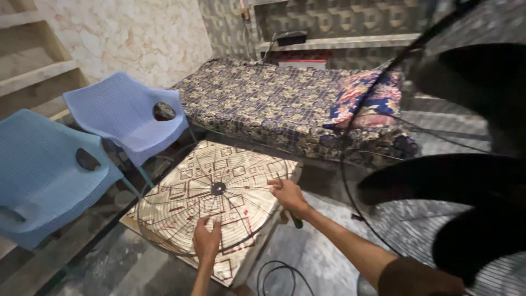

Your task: The person assembles a standing fan by attaching the front grille and securing it with a screwdriver. They manipulate the fan head and use a screwdriver to tighten the grille onto the fan blades.

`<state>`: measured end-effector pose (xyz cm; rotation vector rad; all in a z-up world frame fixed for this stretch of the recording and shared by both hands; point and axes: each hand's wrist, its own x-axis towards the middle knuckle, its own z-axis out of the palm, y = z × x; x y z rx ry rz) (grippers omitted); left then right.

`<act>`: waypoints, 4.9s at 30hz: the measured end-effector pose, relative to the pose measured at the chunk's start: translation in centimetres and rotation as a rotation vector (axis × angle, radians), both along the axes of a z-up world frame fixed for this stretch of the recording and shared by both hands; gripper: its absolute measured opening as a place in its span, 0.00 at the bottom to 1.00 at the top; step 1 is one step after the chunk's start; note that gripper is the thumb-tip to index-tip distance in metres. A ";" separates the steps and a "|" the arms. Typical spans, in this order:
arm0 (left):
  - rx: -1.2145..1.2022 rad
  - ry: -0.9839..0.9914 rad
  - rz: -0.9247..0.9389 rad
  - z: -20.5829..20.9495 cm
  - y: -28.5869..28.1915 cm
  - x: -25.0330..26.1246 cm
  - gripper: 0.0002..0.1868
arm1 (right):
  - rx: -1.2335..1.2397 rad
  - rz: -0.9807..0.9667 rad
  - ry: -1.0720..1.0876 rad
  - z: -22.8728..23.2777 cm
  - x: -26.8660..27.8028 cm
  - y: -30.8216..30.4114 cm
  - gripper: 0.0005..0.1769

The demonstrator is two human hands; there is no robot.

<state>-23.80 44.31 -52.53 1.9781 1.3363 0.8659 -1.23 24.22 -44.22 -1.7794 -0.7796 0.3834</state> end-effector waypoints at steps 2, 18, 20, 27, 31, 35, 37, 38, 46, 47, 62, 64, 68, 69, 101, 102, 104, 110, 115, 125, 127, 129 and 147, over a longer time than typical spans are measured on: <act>0.059 0.166 0.109 -0.6 2.7 -1.4 0.35 | -0.036 -0.048 -0.107 -3.2 1.8 2.9 0.23; -0.452 -0.102 0.501 -12.7 18.8 -7.6 0.38 | -0.316 -0.251 0.189 -14.0 8.9 5.7 0.26; -0.399 -0.131 0.492 -13.2 18.3 -7.8 0.34 | -0.284 -0.254 0.152 -15.4 9.2 5.8 0.21; -0.133 -0.284 0.400 -2.3 16.5 -7.2 0.28 | -0.252 -0.304 0.179 -11.5 9.8 5.3 0.20; 0.093 -0.380 0.348 9.5 16.6 -6.4 0.28 | -0.187 -0.303 0.257 -5.5 8.6 3.9 0.24; 0.167 -0.298 0.400 20.4 16.8 -5.7 0.25 | -0.070 -0.293 0.313 0.4 6.3 2.0 0.22; 0.165 -0.301 0.454 25.4 16.9 -6.1 0.26 | 0.014 -0.270 0.362 2.9 4.5 0.9 0.21; 0.187 -0.252 0.417 27.8 16.9 -6.4 0.23 | 0.052 -0.266 0.387 3.7 3.5 0.0 0.22; 0.754 -0.149 0.211 50.6 10.5 -4.0 0.15 | 0.339 0.226 1.216 3.9 -9.6 -6.8 0.18; 0.912 -0.067 0.165 53.4 8.2 -3.6 0.16 | 0.305 0.333 1.473 4.1 -11.2 -6.9 0.21; 1.023 -0.379 0.079 74.7 -16.7 -0.9 0.19 | 0.624 0.083 -0.283 24.2 -27.0 -29.5 0.38; 0.970 -0.255 0.048 72.4 -18.7 0.1 0.14 | 0.599 0.208 -0.169 27.0 -30.5 -31.6 0.32; 0.717 -0.052 -0.023 67.5 -21.4 -0.8 0.20 | 0.408 0.067 -0.290 29.8 -34.7 -37.2 0.22; 0.687 -0.024 -0.030 66.4 -21.8 -1.1 0.19 | 0.441 0.027 -0.258 30.6 -34.9 -38.0 0.16; 0.347 -0.420 -1.568 56.2 -47.1 3.2 0.30 | -0.527 -0.215 -0.665 52.9 -14.9 -57.6 0.29; 0.321 -0.420 -1.556 56.1 -47.3 3.7 0.30 | -0.553 -0.207 -0.676 53.7 -14.7 -58.3 0.33; 0.324 -0.419 -1.520 56.3 -47.5 4.3 0.32 | -0.621 -0.294 -0.740 55.1 -14.5 -60.3 0.35; 0.272 -0.395 -1.521 57.7 -47.9 5.8 0.32 | -0.782 -0.435 -0.765 53.7 -12.5 -64.3 0.39; 0.233 -0.376 -1.431 58.2 -46.2 6.5 0.30 | -0.654 -0.435 -0.662 53.2 -11.1 -68.4 0.42; 0.109 -0.407 -1.370 57.7 -41.9 6.9 0.27 | -0.468 -0.508 -0.538 47.7 -8.2 -72.2 0.33; 0.097 -0.427 -1.392 57.5 -41.2 6.9 0.27 | -0.398 -0.565 -0.590 47.5 -8.5 -71.3 0.33; 0.086 -0.449 -1.416 57.4 -40.2 6.8 0.26 | -0.273 -0.610 -0.602 47.7 -9.0 -69.7 0.33; 0.048 -0.429 -1.199 52.9 -35.5 10.2 0.24 | -0.451 -0.646 -0.732 52.6 -5.9 -58.8 0.33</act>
